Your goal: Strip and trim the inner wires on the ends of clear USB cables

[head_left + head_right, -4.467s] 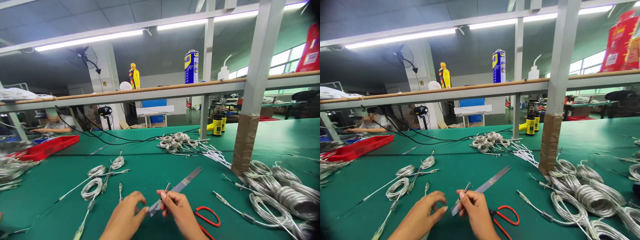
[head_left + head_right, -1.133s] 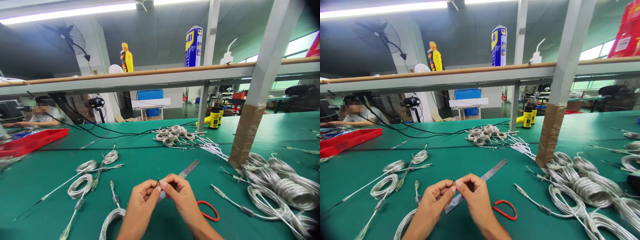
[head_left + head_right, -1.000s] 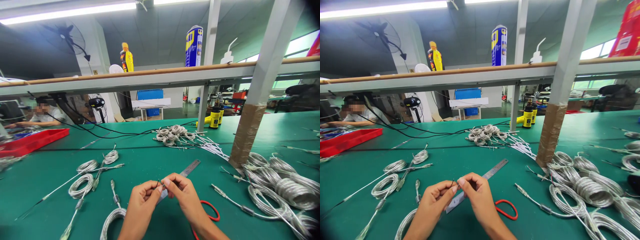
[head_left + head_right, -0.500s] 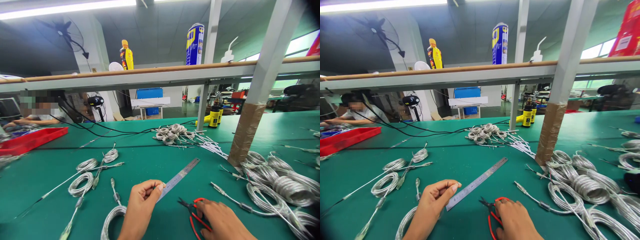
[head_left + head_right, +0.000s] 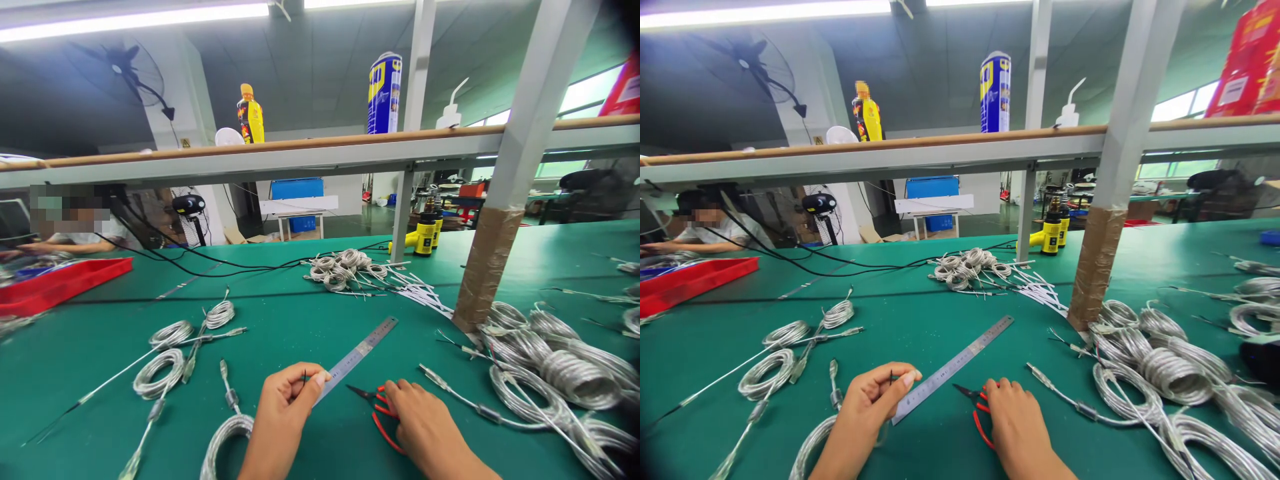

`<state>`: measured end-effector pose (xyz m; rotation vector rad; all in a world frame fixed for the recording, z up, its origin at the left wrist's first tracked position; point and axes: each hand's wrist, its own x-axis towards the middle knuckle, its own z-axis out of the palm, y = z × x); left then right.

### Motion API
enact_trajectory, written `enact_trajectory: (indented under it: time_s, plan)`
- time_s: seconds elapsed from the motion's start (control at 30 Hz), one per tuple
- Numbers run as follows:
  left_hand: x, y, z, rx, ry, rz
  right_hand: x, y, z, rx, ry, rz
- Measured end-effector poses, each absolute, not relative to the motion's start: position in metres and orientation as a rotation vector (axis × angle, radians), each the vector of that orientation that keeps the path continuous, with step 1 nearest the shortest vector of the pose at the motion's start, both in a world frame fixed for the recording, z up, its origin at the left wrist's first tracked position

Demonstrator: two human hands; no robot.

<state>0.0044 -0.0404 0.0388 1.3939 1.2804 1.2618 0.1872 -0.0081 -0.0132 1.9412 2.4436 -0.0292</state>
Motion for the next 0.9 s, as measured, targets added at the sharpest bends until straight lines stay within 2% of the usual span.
enact_trajectory:
  time_s: [0.2, 0.27, 0.37, 0.43, 0.73, 0.9]
  plan:
    - [0.004, -0.041, 0.037, 1.394, 1.264, 1.227, 0.195, -0.008, -0.016, 2.032, 2.781, -0.001]
    - [0.004, -0.041, 0.035, 1.4, 1.263, 1.213, 0.192, -0.011, -0.01, 2.018, 2.972, -0.234]
    - [0.004, -0.041, 0.031, 1.402, 1.262, 1.187, 0.182, -0.02, -0.001, 1.924, 3.084, -0.764]
    - [0.004, -0.041, 0.03, 1.396, 1.253, 1.174, 0.175, -0.026, 0.001, 1.914, 3.058, -0.899]
    - [0.006, -0.042, 0.033, 1.386, 1.247, 1.183, 0.164, -0.035, 0.004, 1.898, 3.058, -0.683]
    - [0.006, -0.042, 0.032, 1.393, 1.242, 1.186, 0.163, -0.034, 0.008, 1.887, 3.064, -0.674]
